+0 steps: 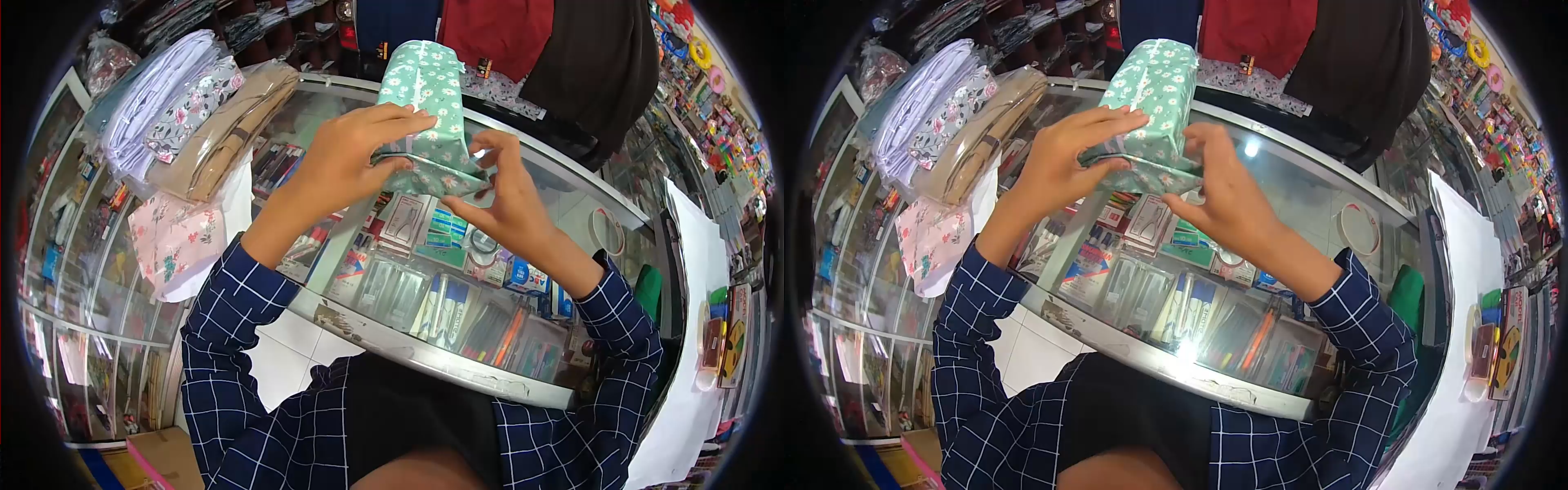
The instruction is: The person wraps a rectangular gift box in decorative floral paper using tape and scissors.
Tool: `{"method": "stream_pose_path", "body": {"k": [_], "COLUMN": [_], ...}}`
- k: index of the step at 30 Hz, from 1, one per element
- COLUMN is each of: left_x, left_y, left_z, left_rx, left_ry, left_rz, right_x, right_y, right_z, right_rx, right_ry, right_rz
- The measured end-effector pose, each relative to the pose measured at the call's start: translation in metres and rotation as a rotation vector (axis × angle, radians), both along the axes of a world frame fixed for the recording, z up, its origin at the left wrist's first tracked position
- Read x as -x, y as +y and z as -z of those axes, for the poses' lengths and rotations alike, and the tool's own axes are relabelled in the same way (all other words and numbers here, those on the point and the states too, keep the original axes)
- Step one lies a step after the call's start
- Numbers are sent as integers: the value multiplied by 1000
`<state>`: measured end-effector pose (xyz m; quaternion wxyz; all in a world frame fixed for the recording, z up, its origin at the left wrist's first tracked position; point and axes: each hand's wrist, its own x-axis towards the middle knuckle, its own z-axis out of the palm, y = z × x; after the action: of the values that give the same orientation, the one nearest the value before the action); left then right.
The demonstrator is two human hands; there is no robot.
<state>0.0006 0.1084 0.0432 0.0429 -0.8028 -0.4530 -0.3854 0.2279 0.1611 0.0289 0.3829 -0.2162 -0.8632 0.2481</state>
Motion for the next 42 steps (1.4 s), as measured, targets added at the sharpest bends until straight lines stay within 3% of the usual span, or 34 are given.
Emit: {"method": "stream_pose_path", "body": {"k": [1,3,6,9,10,13,17,21,25,29,34,37,42], "left_x": [2,8,10,12,12,16,29,27,15,27,4,15,25], "left_y": [-1,-2,-10,-16,-18,-15,2,-9,-12,-12,-30,-35,-45], "left_z": [0,1,6,8,9,10,33,14,4,16,2,1,-6], "left_rx": [-6,-15,14,32,39,-205,63,44,-98,29,-105,-229,-76], "left_ry": [1,0,-252,-217,-206,-29,-293,10,-16,-146,-156,87,-74], "left_rz": [-5,-12,-21,-55,-66,-106,154,23,135,234,98,130,108], "right_x": [0,4,7,22,24,27,20,18,16,16,16,16,16], "right_y": [0,6,1,6,3,13,26,27,26,35,33,35,31], "right_z": [5,5,-27,-46,-52,-42,-18,-10,-5,0,2,1,-4], "right_rx": [174,7,-197,-442,-283,-334,-359,-325,-356,-336,-329,-316,-312], "right_ry": [22,18,-64,-61,-119,-83,-135,-138,-114,-83,-74,-69,-86], "right_rz": [-3,-71,-118,-294,-329,-403,-380,-322,-291,-349,-334,-357,-348]}}
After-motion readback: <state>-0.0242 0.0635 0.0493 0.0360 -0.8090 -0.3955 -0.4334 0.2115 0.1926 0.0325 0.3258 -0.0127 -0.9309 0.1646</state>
